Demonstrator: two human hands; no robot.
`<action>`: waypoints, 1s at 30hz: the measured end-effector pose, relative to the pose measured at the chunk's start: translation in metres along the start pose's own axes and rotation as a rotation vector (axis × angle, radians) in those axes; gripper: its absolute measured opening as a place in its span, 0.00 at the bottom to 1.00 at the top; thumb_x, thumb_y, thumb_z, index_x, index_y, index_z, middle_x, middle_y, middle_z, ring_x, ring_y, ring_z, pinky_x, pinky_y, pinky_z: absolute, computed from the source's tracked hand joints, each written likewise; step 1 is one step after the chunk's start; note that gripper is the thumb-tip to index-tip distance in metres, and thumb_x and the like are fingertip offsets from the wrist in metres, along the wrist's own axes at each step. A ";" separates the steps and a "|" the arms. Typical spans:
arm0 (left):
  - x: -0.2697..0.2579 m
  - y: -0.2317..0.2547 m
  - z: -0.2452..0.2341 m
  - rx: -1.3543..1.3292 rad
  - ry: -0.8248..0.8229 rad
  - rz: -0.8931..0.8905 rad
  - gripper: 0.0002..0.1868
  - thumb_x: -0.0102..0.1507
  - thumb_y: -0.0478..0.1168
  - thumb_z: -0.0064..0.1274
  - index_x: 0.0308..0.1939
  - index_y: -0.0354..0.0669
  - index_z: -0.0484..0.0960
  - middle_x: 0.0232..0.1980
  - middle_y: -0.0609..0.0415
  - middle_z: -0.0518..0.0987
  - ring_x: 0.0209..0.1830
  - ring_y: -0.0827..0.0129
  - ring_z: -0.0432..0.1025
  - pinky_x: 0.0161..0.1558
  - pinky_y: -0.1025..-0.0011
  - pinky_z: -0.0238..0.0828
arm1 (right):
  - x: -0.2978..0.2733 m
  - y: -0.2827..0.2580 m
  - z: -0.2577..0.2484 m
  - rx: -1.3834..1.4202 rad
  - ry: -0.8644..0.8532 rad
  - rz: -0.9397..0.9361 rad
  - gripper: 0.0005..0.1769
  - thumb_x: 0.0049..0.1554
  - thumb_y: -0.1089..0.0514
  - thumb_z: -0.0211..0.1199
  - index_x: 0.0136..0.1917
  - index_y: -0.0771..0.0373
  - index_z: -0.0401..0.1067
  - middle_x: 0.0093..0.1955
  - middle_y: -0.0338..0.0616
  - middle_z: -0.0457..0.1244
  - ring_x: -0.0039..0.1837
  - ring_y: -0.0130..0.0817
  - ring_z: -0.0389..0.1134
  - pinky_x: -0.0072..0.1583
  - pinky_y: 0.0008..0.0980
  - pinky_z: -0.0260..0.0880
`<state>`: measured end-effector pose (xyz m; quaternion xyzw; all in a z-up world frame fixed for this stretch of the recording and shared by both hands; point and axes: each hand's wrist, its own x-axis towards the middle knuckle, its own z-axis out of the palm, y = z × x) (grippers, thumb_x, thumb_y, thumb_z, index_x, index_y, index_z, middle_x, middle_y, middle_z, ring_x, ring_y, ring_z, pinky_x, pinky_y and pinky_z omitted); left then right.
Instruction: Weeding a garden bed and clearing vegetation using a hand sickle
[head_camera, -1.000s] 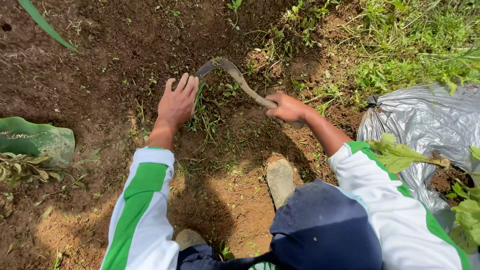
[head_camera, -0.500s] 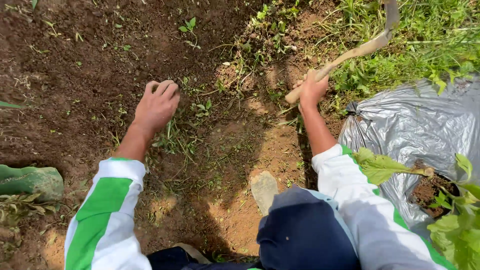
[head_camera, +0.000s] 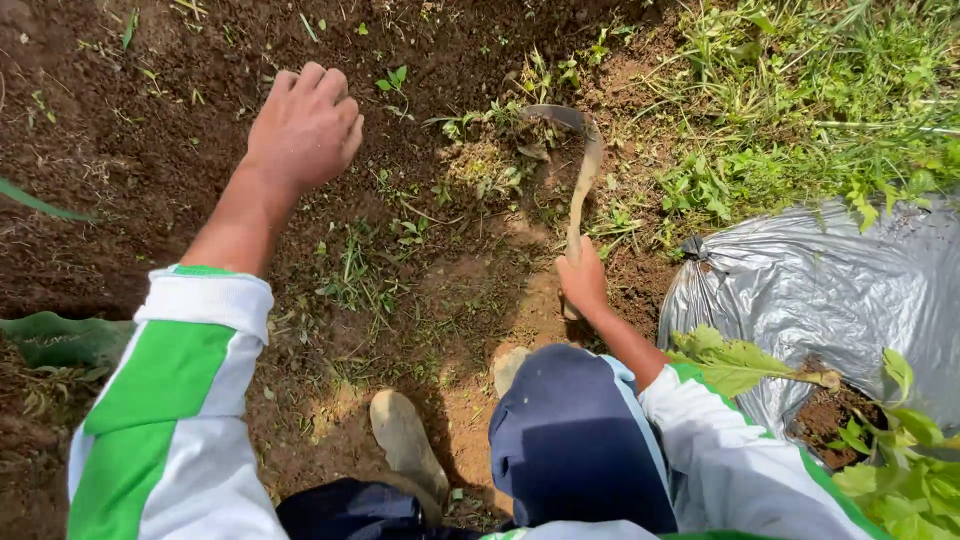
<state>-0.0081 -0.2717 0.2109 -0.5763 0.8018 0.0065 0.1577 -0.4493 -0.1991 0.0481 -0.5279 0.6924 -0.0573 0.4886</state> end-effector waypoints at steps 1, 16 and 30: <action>0.006 0.004 0.020 0.010 0.017 0.001 0.24 0.79 0.53 0.37 0.46 0.47 0.86 0.48 0.55 0.76 0.49 0.64 0.66 0.53 0.62 0.65 | 0.021 -0.019 -0.008 0.006 0.015 -0.012 0.02 0.65 0.63 0.54 0.52 0.60 0.63 0.38 0.35 0.57 0.30 0.22 0.51 0.27 0.22 0.56; 0.036 0.072 0.096 0.076 0.018 0.157 0.12 0.73 0.48 0.41 0.50 0.47 0.75 0.55 0.50 0.66 0.56 0.59 0.61 0.53 0.57 0.60 | 0.000 -0.005 0.013 0.056 -0.062 0.000 0.25 0.57 0.64 0.55 0.67 0.74 0.61 0.41 0.56 0.63 0.36 0.37 0.68 0.36 0.42 0.75; -0.030 0.063 0.139 -0.070 -0.138 0.043 0.16 0.73 0.45 0.42 0.61 0.46 0.76 0.64 0.48 0.65 0.69 0.59 0.58 0.66 0.57 0.61 | 0.116 -0.033 -0.006 0.230 0.261 -0.093 0.19 0.65 0.64 0.51 0.66 0.72 0.55 0.45 0.50 0.61 0.37 0.30 0.70 0.39 0.28 0.81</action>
